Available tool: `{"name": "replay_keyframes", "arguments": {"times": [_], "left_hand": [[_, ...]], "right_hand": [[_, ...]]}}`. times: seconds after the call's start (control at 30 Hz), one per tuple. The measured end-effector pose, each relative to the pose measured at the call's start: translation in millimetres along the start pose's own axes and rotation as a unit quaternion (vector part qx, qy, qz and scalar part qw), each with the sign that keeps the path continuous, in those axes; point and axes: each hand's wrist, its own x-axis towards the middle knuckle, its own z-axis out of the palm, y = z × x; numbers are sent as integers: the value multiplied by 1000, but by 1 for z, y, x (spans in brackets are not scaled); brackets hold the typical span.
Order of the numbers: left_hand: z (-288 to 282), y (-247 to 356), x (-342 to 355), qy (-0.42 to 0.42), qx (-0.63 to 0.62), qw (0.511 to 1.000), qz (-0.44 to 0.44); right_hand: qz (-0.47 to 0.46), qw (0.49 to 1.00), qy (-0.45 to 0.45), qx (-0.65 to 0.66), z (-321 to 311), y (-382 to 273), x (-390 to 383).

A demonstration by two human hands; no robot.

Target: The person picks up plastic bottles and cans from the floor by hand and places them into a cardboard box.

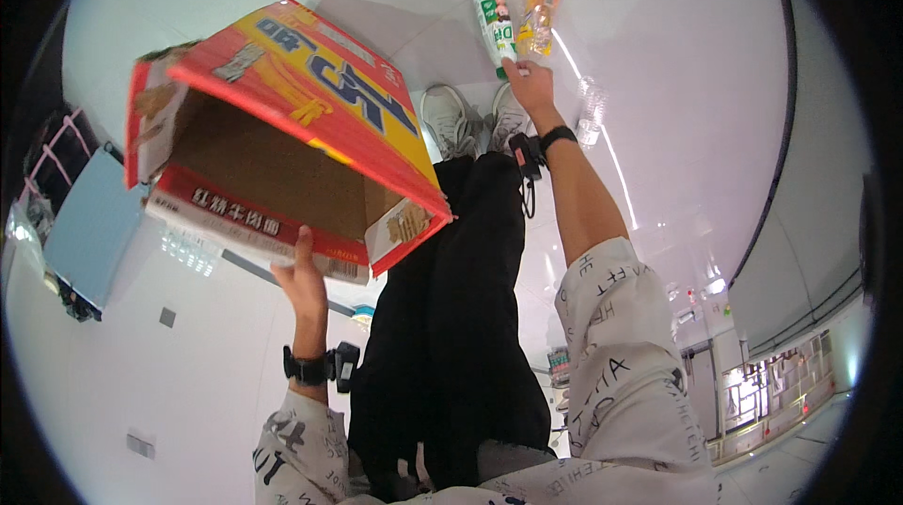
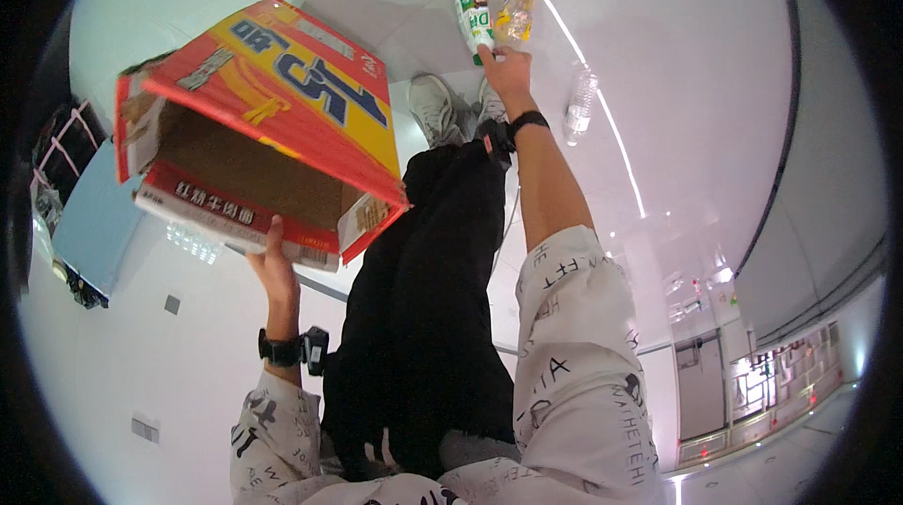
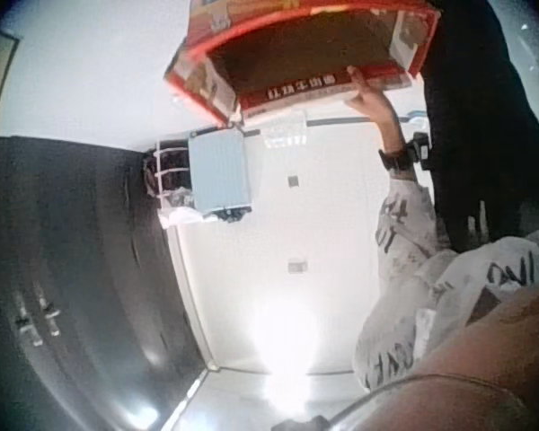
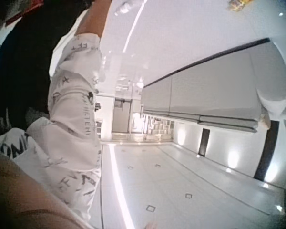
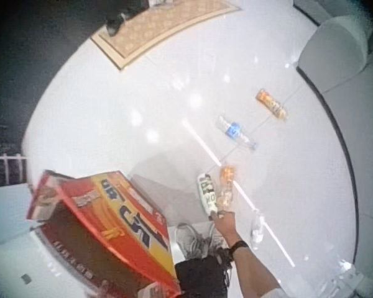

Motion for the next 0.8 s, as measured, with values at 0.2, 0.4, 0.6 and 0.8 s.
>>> {"name": "replay_keyframes", "arguments": {"times": [0.2,0.4,0.6,0.8], "left_hand": [[0,2,-5,-92,74,988,-97],[0,2,14,-24,192,973,123],[-55,27,17,-15,225,969,104],[8,20,30,-32,236,969,59]], "right_hand": [[57,980,-59,181,-84,-28,-72],[-1,954,-7,300,-166,-135,-188],[-237,971,29,-9,-193,-295,-295],[-295,950,-95,-46,-156,-289,-257]]}}
